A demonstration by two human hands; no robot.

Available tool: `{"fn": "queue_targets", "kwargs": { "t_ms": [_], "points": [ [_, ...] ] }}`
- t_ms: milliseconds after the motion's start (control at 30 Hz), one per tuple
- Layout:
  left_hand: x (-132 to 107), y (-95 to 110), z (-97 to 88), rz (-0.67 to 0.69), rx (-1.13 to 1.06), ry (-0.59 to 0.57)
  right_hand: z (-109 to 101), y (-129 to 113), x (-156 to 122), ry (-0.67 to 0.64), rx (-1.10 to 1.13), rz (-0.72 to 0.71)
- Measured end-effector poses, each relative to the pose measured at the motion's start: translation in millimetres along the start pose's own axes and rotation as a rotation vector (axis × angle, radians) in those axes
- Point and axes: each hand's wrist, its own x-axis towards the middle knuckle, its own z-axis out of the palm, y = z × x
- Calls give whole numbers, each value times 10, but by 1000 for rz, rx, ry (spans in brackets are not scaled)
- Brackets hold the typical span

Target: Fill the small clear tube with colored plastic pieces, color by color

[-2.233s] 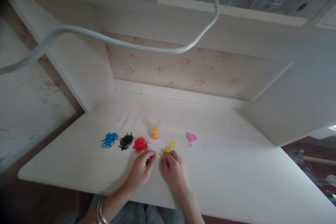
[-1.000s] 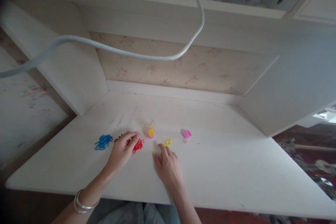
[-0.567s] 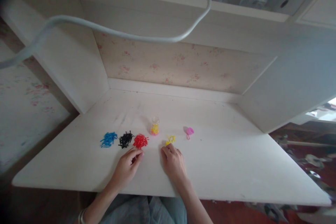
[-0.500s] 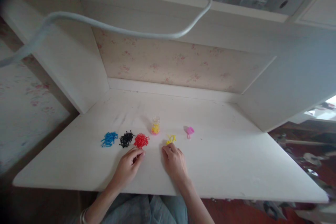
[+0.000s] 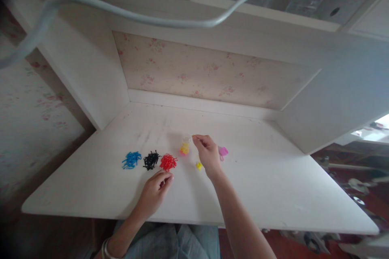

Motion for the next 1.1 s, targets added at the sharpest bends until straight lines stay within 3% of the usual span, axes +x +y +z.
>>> {"fn": "queue_targets", "kwargs": {
  "t_ms": [200, 433, 1100],
  "points": [
    [-5, 15, -7, -4, 9, -2, 169, 52, 283, -90, -128, -56],
    [-3, 22, -8, -7, 14, -21, 181, 17, 305, -142, -349, -152],
    [3, 21, -1, -11, 28, -32, 163, 23, 309, -150, -322, -93]
  ]
}}
